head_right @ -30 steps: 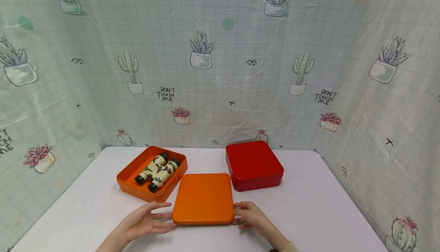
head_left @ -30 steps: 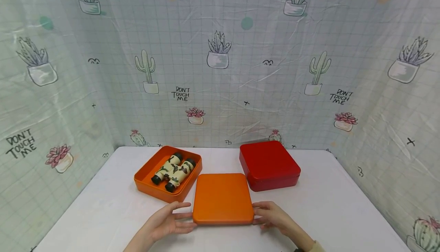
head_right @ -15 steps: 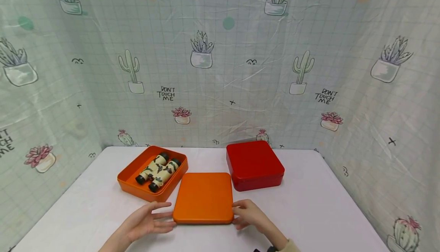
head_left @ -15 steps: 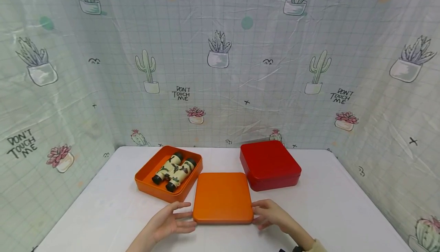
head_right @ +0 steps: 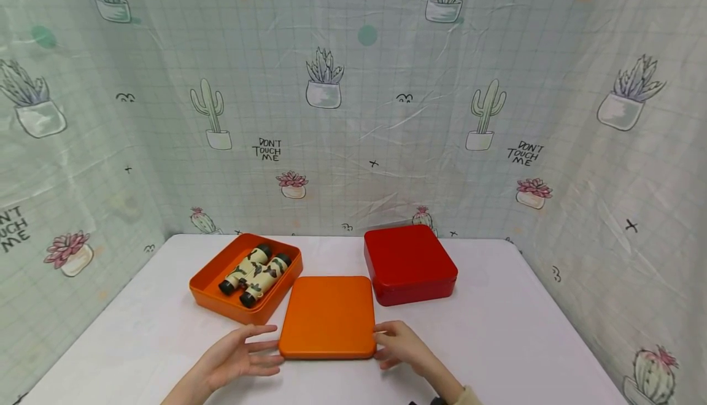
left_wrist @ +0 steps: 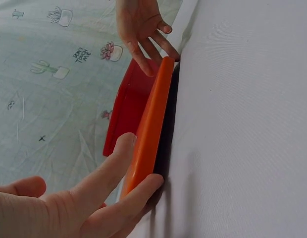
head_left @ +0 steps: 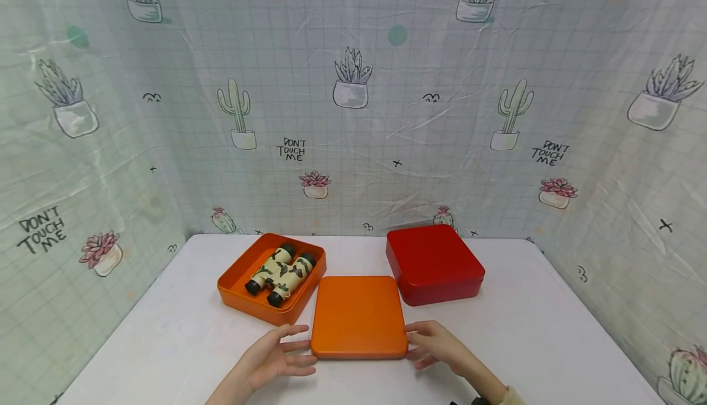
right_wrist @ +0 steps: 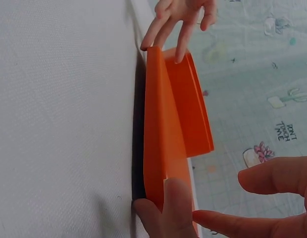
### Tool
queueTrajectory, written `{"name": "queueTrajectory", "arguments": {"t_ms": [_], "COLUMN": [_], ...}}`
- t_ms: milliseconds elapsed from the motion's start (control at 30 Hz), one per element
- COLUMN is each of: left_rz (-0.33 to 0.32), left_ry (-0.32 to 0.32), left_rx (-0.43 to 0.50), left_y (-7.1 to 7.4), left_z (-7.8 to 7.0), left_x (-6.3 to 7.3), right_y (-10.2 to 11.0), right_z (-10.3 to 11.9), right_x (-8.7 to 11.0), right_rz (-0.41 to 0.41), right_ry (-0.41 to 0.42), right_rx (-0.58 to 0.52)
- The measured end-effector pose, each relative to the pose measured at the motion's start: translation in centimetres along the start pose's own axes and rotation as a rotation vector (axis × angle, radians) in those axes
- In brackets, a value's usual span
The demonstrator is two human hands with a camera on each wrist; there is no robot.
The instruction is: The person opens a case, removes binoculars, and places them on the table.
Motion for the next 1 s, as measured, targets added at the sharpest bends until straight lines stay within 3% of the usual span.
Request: {"name": "queueTrajectory", "arguments": {"t_ms": [467, 667, 1000], "left_rz": [-0.007, -0.016, -0.075], "left_ry": [0.000, -0.005, -0.066], "left_rx": [-0.014, -0.009, -0.084], "left_y": [0.4, 0.4, 1.2], "left_z": [0.1, -0.2, -1.6], "left_x": [0.4, 1.0, 1.9], "right_y": [-0.4, -0.5, -1.9], "right_z": [0.5, 2.1, 5.8], "right_x": [-0.1, 0.1, -0.3], "right_rz": [0.052, 0.024, -0.024], "right_ry": [0.022, 0.091, 0.256], "right_rx": [0.009, 0.110, 0.259]}}
Point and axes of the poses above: each hand's wrist, its own x-axis away from the middle knuckle, its own y-axis out of the back of the hand, z = x × y, the point moved 9 cm from there along -x, towards the middle knuckle, and after that the axes turned 2 degrees about z, right-handed, at the moved point
